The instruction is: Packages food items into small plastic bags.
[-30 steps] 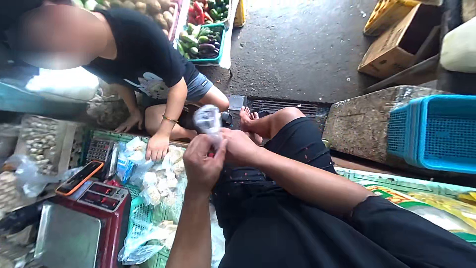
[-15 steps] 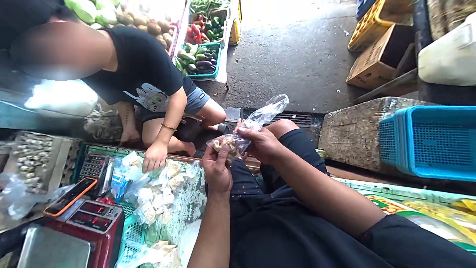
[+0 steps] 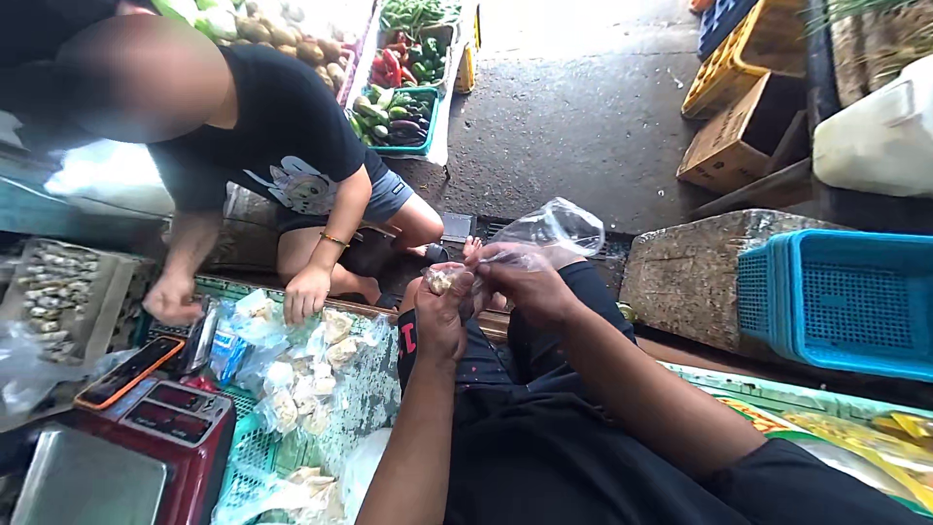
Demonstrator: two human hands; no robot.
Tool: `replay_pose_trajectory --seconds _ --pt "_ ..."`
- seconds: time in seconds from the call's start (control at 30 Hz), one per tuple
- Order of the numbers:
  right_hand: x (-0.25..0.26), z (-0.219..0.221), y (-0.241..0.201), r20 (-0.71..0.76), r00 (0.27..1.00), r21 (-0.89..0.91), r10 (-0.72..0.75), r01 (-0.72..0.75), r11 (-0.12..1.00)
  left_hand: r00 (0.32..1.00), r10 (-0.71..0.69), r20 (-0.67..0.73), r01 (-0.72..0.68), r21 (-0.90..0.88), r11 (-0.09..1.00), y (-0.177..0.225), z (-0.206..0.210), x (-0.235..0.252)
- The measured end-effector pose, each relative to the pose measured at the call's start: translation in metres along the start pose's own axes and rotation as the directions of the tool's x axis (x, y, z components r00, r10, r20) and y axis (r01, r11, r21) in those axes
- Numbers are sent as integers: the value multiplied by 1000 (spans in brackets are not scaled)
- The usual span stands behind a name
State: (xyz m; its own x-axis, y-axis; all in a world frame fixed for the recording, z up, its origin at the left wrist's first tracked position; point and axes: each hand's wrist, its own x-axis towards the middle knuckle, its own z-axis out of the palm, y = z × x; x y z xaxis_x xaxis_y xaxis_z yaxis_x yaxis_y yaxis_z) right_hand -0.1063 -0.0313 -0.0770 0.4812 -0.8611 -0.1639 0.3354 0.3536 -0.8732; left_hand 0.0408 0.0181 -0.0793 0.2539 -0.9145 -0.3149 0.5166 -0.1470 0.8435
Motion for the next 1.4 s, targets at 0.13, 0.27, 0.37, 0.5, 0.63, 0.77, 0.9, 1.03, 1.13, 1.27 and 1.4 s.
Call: replay_pose_trajectory --seconds 0.13,0.27,0.37,0.5,0.63,0.77,0.9,1.03,1.13,1.27,1.4 --pt "-1 2 4 -119 992 148 43 -25 989 1000 20 -6 -21 -122 992 4 -2 -1" --pt "-4 9 7 -132 990 220 39 -9 975 994 3 -113 -19 -138 990 9 -1 -5" --pt "-8 10 5 -122 992 244 0 30 969 994 20 -112 -35 -128 991 12 0 -7" --pt "-6 9 6 -103 992 120 -67 80 990 989 133 -71 -129 56 990 11 5 -6" --pt "-6 24 8 -99 993 -132 -70 56 990 969 243 30 -239 343 909 3 7 1" --pt "-11 28 18 -37 992 -407 -121 96 908 970 238 -41 -202 404 892 -11 12 1" --pt "-11 21 17 -83 993 -53 -87 83 995 995 46 -86 -37 96 995 -11 13 -1" --pt "-10 22 10 -138 990 197 9 19 980 993 -48 -103 42 -61 997 -5 10 -1" --pt "-14 30 10 -112 994 204 2 21 979 993 -14 -119 2 -107 994 2 1 6" --pt "-19 38 9 -87 994 181 -72 86 980 988 115 -106 -126 -105 986 16 -6 14" --pt "-19 31 4 -82 986 177 -142 155 972 996 86 29 -84 -42 996 31 -17 7"
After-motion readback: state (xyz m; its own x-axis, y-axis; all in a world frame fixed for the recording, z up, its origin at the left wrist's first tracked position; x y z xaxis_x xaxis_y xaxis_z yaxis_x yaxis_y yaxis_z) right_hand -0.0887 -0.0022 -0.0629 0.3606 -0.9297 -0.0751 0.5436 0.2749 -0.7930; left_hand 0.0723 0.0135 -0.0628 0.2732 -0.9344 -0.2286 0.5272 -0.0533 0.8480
